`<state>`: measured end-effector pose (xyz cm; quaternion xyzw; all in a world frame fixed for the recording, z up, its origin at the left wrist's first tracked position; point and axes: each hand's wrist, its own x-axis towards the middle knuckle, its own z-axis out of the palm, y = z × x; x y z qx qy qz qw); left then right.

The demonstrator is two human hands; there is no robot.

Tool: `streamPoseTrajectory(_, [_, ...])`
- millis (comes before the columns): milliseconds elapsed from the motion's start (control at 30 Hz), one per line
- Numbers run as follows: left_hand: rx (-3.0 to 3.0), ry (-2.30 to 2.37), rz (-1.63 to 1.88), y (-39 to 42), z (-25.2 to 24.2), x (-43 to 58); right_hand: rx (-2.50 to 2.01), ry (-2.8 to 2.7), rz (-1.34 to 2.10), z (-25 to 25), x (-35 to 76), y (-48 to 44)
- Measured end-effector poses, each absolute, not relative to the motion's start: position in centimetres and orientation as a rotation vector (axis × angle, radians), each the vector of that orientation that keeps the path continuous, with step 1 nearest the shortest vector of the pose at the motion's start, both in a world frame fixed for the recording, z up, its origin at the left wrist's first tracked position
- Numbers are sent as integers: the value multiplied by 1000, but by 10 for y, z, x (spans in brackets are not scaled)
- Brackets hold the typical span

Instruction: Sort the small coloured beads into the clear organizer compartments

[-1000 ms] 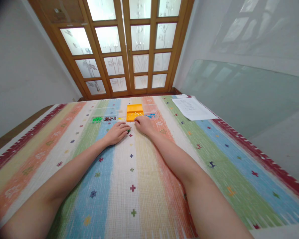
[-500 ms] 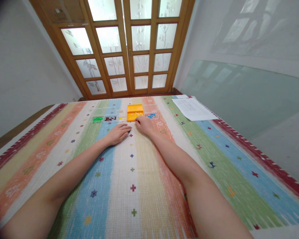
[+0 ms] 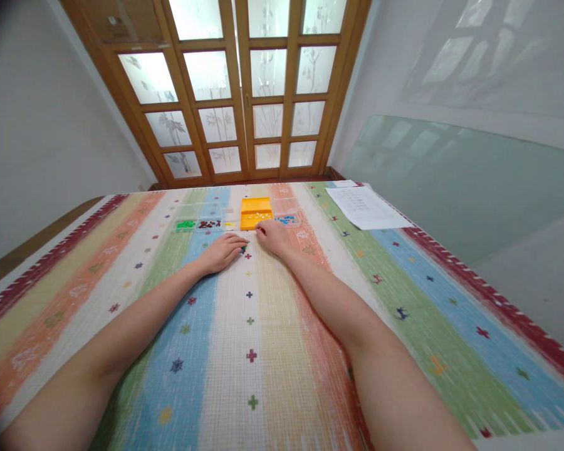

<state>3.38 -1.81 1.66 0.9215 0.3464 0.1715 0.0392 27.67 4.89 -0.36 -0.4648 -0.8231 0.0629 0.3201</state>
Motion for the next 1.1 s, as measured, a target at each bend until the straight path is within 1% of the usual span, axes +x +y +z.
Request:
streamPoseTrajectory(167, [2786, 1074, 607, -14, 14, 30, -1230, -2171, 158, -2, 277, 47])
streamPoseTrajectory(267, [2746, 1181, 737, -4, 14, 16, -1215, -2188, 148, -3, 278, 48])
streamPoseTrajectory(367, [2652, 1346, 914, 9, 14, -13, -1198, -2192, 150, -4, 279, 50])
streamPoseTrajectory(567, [2287, 1822, 1280, 32, 9, -79, -1185, -2192, 168, -5, 280, 50])
streamPoseTrajectory(767, [2133, 2043, 1257, 40, 2, -94, -1178, -2197, 153, -4, 280, 48])
streamPoseTrajectory(1100, [2153, 2195, 1239, 38, -3, -89, -1210, -2215, 153, -1, 279, 47])
